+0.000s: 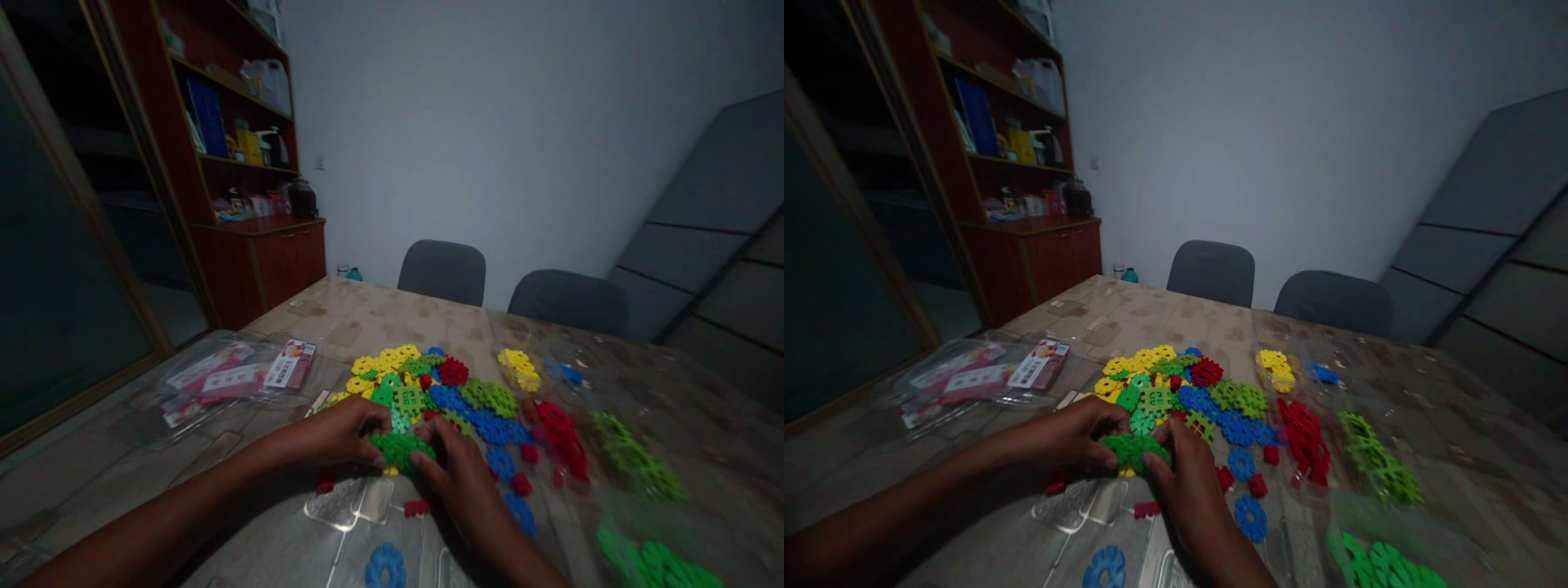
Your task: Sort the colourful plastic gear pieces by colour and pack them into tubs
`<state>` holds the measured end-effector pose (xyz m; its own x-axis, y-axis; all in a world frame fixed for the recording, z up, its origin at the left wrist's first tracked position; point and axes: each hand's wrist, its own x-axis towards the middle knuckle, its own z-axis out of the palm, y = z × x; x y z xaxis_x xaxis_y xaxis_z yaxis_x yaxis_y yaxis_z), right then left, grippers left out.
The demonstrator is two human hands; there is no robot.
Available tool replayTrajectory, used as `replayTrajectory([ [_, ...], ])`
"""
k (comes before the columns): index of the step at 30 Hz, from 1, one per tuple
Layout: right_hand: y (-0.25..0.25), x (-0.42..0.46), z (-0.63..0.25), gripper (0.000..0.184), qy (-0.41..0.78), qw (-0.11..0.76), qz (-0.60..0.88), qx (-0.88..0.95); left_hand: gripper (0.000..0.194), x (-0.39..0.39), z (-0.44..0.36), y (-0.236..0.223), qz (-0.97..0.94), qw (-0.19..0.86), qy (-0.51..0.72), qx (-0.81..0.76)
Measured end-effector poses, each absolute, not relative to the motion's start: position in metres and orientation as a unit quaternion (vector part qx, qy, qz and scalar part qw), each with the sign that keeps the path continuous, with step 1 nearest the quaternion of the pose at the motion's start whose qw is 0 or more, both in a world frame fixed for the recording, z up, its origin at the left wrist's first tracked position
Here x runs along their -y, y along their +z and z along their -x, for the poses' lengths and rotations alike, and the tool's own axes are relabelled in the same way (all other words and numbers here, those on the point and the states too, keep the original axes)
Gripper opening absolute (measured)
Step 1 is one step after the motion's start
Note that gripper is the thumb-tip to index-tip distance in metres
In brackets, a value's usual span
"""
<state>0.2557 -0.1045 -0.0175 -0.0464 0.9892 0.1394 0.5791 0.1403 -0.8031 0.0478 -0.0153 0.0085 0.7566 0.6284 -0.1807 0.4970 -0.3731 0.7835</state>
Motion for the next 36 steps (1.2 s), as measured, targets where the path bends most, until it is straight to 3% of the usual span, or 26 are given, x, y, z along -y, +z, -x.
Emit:
replayTrajectory([
  [7,-0.018,0.106,-0.252,0.01,0.368,0.422,0.552,0.617,0.031,0.024,-0.054,0.003,-0.715,0.588,0.088,-0.368],
  [16,-0.015,0.108,-0.247,0.016,0.498,0.498,0.468,0.534,0.037,0.031,-0.058,0.006,-0.681,0.631,0.113,-0.354],
  [24,0.004,0.118,-0.244,0.023,0.353,0.406,0.576,0.616,0.03,0.045,-0.064,0.002,-0.692,0.604,0.122,-0.376],
  [36,0.025,0.122,-0.272,0.02,0.404,0.425,0.515,0.625,0.046,0.056,-0.066,0.019,-0.665,0.67,0.172,-0.283],
])
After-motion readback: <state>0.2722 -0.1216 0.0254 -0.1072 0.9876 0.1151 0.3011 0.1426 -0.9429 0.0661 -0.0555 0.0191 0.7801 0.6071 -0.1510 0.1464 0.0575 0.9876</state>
